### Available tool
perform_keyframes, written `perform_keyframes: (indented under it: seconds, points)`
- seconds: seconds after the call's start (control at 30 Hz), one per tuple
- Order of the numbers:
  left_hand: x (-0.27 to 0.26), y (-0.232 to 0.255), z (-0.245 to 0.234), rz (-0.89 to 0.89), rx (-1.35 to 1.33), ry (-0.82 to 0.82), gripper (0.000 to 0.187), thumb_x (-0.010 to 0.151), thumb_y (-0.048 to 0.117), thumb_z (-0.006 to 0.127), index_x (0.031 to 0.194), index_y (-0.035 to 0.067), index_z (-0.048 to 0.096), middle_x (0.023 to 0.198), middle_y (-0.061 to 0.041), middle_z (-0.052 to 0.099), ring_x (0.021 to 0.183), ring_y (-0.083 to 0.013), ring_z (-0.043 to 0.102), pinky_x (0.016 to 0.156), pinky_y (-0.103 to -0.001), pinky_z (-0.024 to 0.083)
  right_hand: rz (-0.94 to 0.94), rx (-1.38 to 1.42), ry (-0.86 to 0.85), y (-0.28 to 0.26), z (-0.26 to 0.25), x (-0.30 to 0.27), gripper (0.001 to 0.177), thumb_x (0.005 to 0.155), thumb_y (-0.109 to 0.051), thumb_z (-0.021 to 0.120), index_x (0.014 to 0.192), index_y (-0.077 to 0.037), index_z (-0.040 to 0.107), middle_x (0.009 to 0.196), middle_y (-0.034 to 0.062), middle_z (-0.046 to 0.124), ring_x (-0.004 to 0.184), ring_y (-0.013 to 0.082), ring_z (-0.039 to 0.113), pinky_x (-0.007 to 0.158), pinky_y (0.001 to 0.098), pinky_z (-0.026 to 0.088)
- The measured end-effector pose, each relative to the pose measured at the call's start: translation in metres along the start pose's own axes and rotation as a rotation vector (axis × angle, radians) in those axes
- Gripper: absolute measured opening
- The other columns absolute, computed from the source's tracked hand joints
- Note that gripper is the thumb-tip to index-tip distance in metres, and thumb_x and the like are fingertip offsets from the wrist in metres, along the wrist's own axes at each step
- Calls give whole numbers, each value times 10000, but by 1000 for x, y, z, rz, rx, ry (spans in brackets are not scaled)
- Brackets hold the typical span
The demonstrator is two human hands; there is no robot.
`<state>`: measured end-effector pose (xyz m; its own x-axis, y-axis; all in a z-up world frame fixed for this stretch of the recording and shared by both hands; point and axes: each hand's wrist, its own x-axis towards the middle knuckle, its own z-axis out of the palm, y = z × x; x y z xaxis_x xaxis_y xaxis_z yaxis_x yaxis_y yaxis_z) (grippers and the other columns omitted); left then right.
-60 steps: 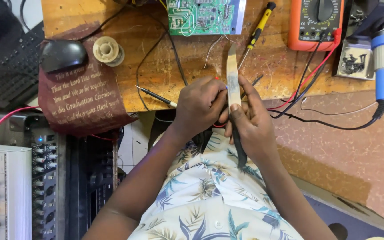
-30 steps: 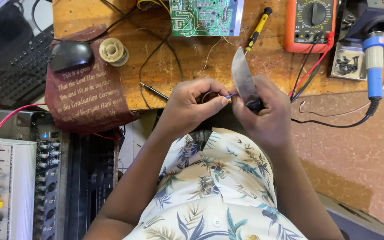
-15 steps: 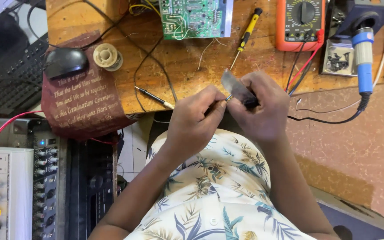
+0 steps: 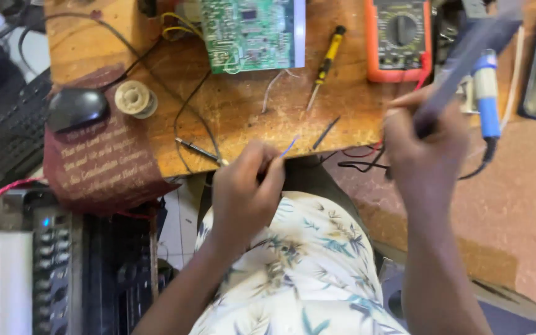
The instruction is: The person uses a knife to strip the insulation from the ends of red and blue wires. They hold the wire with one hand and carefully scrape the blade along the insulation to expose the inner conductor.
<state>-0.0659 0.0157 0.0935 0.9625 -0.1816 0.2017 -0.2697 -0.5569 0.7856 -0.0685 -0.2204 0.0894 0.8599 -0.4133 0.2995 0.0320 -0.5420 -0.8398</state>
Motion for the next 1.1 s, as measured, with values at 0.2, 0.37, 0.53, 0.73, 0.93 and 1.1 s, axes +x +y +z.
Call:
perform_keyframes:
  seconds: [0.2,0.37,0.53,0.73,0.93,1.1]
  points:
    - [29,-50,39,20,124,-154,110,977,184,702,874,148,686,810,-20,735,764,-257,698,664,-435,456,213,61,-540,4,24,-17,317,999,-108,663,1301,-72,573,1123,65,684,1002,167,662,905,311,512]
    - [24,-66,36,181,72,-55,64,983,118,752,1005,108,693,829,-97,606,790,-413,693,652,-505,556,330,349,-512,27,36,-59,429,1087,-67,568,1503,20,514,960,196,719,773,219,731,542,325,647]
    - [26,-69,37,150,35,-96,99,972,127,770,1041,167,712,770,-32,599,741,-332,706,654,-441,580,215,81,-545,4,30,-65,590,1029,-96,674,1593,-44,507,995,227,763,801,320,735,572,440,578]
    - [23,-72,42,111,15,-62,91,932,83,759,915,150,700,692,-32,580,649,-303,697,590,-393,572,207,76,-550,-1,34,-77,551,1050,-91,606,1592,-127,513,1100,126,799,822,217,803,654,355,656]
    - [23,-72,43,128,21,-46,86,893,64,760,900,125,699,672,-80,602,648,-340,705,581,-427,577,185,47,-551,3,39,-82,517,1077,-179,607,1590,-189,544,1071,71,807,731,189,776,669,349,626]
    - [25,-66,41,132,65,-63,104,919,91,739,1010,139,727,775,-89,688,754,-349,752,641,-454,607,152,-112,-571,1,39,-85,558,1085,-200,572,1637,-250,508,1101,54,809,809,273,792,751,435,611]
